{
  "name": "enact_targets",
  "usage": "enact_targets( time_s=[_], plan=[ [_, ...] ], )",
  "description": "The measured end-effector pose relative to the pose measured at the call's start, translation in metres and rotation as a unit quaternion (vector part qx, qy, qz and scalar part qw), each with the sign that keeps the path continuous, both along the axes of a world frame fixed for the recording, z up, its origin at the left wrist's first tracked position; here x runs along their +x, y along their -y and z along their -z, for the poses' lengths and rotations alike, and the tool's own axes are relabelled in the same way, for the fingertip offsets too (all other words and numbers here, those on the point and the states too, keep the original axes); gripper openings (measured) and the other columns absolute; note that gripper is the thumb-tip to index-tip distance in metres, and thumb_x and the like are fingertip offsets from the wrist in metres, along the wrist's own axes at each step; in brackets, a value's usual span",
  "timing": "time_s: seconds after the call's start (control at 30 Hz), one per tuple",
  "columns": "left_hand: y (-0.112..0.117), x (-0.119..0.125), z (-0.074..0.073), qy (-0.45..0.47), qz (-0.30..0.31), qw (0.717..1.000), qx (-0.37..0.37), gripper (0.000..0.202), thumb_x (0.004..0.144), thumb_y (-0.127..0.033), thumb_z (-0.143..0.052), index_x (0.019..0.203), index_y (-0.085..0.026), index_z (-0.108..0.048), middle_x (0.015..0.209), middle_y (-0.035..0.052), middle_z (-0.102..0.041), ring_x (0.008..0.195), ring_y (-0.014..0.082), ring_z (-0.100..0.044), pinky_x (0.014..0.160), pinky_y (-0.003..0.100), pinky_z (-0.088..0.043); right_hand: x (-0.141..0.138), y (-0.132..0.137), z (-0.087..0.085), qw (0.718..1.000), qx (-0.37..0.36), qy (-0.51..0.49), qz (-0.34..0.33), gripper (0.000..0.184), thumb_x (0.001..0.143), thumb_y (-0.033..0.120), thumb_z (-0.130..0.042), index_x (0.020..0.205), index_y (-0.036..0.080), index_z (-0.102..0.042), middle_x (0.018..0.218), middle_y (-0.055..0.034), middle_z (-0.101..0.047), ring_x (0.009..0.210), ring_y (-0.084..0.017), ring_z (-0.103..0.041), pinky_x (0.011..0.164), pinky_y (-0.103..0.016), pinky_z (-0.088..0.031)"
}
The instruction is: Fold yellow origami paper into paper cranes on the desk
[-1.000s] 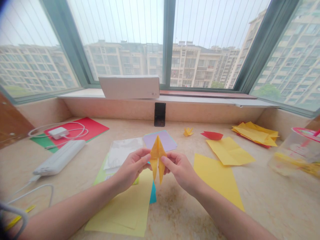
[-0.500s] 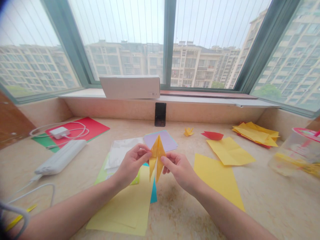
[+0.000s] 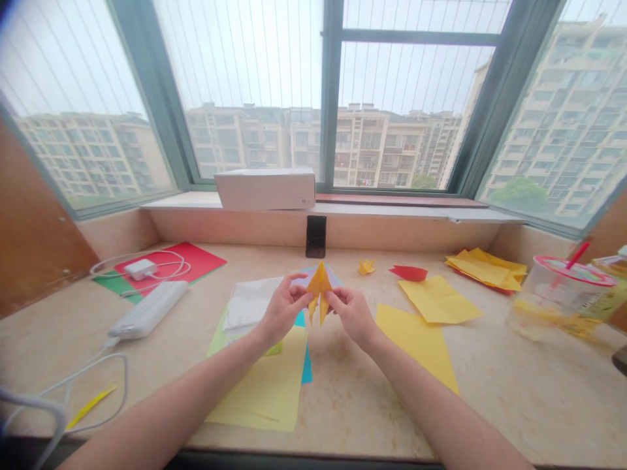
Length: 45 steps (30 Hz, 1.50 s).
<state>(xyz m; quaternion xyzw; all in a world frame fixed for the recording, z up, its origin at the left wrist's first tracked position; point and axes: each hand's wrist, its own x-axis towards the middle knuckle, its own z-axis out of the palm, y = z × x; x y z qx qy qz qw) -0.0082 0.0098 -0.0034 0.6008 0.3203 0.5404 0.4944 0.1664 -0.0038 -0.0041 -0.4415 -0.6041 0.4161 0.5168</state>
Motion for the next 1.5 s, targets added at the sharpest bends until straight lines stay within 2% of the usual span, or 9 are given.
enact_targets(
  time_s=[0.2, 0.37, 0.5, 0.63, 0.87, 1.1, 1.23, 1.33, 1.5],
  plan=[
    [0.01, -0.003, -0.002, -0.026, -0.034, 0.998, 0.054, 0.028, 0.087, -0.035, -0.069, 0.105, -0.018, -0.057, 0.104, 0.0081, -0.069, 0.095, 0.0193, -0.068, 0.083, 0.031, -0.053, -0.004, 0.007, -0.005, 0.998, 0.049, 0.025, 0.013, 0.041, 0.086, 0.054, -0.061, 0.089, 0.016, -0.075, 0.078, -0.0073, -0.076, 0.07, -0.022, -0.069, 0.068, -0.033, -0.052],
    [0.018, -0.004, -0.008, -0.047, 0.028, 0.997, 0.052, 0.035, 0.087, -0.04, -0.068, 0.109, -0.013, -0.066, 0.117, 0.0135, -0.068, 0.109, 0.0247, -0.064, 0.098, 0.038, -0.049, -0.007, 0.013, -0.003, 0.989, 0.118, 0.084, 0.028, 0.039, 0.09, 0.052, -0.058, 0.104, 0.02, -0.076, 0.091, -0.0072, -0.077, 0.08, -0.025, -0.068, 0.075, -0.037, -0.053],
    [0.021, -0.003, -0.013, -0.045, 0.044, 0.997, 0.039, 0.037, 0.086, -0.042, -0.07, 0.107, -0.012, -0.068, 0.108, 0.0119, -0.071, 0.104, 0.0253, -0.065, 0.091, 0.034, -0.051, -0.007, 0.017, -0.003, 0.954, 0.215, 0.205, 0.028, 0.038, 0.096, 0.045, -0.053, 0.117, 0.02, -0.072, 0.093, -0.0088, -0.074, 0.081, -0.024, -0.066, 0.075, -0.036, -0.051],
    [0.022, -0.004, -0.015, -0.035, 0.062, 0.997, 0.031, 0.036, 0.087, -0.046, -0.068, 0.101, -0.012, -0.07, 0.097, 0.0091, -0.073, 0.094, 0.0238, -0.066, 0.087, 0.033, -0.051, -0.007, 0.022, -0.006, 0.938, 0.246, 0.243, 0.007, 0.039, 0.098, 0.043, -0.053, 0.126, 0.021, -0.066, 0.1, -0.01, -0.07, 0.085, -0.023, -0.065, 0.078, -0.035, -0.052],
    [0.021, -0.005, -0.012, 0.021, 0.089, 0.995, -0.033, 0.037, 0.085, -0.045, -0.069, 0.102, -0.012, -0.071, 0.099, 0.0099, -0.073, 0.097, 0.0248, -0.067, 0.094, 0.039, -0.05, -0.008, 0.026, -0.008, 0.941, 0.247, 0.23, 0.009, 0.034, 0.101, 0.037, -0.047, 0.121, 0.023, -0.07, 0.103, -0.0093, -0.07, 0.095, -0.024, -0.066, 0.088, -0.038, -0.052],
    [0.028, -0.001, -0.018, 0.034, 0.126, 0.99, -0.051, 0.039, 0.088, -0.049, -0.066, 0.106, -0.015, -0.073, 0.108, 0.0106, -0.074, 0.104, 0.0254, -0.068, 0.096, 0.042, -0.052, -0.001, 0.024, -0.009, 0.947, 0.246, 0.196, 0.058, 0.039, 0.087, 0.043, -0.069, 0.12, 0.022, -0.071, 0.115, -0.0122, -0.064, 0.1, -0.026, -0.063, 0.091, -0.043, -0.052],
    [0.024, -0.002, -0.015, 0.034, 0.113, 0.992, -0.049, 0.04, 0.085, -0.048, -0.07, 0.109, -0.015, -0.069, 0.11, 0.0115, -0.072, 0.101, 0.0268, -0.069, 0.087, 0.042, -0.058, -0.002, 0.022, -0.01, 0.968, 0.21, 0.119, 0.074, 0.032, 0.088, 0.045, -0.067, 0.111, 0.025, -0.075, 0.128, -0.0119, -0.06, 0.112, -0.027, -0.06, 0.102, -0.048, -0.046],
    [0.023, -0.003, -0.014, 0.031, 0.109, 0.993, -0.037, 0.039, 0.086, -0.044, -0.069, 0.112, -0.015, -0.067, 0.11, 0.0122, -0.072, 0.099, 0.0275, -0.07, 0.081, 0.041, -0.06, -0.002, 0.02, -0.011, 0.996, 0.094, -0.011, 0.003, 0.039, 0.088, 0.048, -0.066, 0.117, 0.023, -0.071, 0.121, -0.0118, -0.067, 0.109, -0.027, -0.064, 0.096, -0.046, -0.051],
    [0.025, -0.006, -0.016, -0.001, 0.126, 0.991, -0.038, 0.033, 0.088, -0.037, -0.065, 0.112, -0.015, -0.068, 0.108, 0.0112, -0.072, 0.096, 0.0251, -0.071, 0.079, 0.038, -0.06, 0.003, 0.013, -0.011, 0.988, -0.025, -0.151, -0.015, 0.057, 0.07, 0.042, -0.084, 0.12, 0.02, -0.066, 0.104, -0.0069, -0.072, 0.094, -0.021, -0.069, 0.092, -0.038, -0.052]
  ],
)
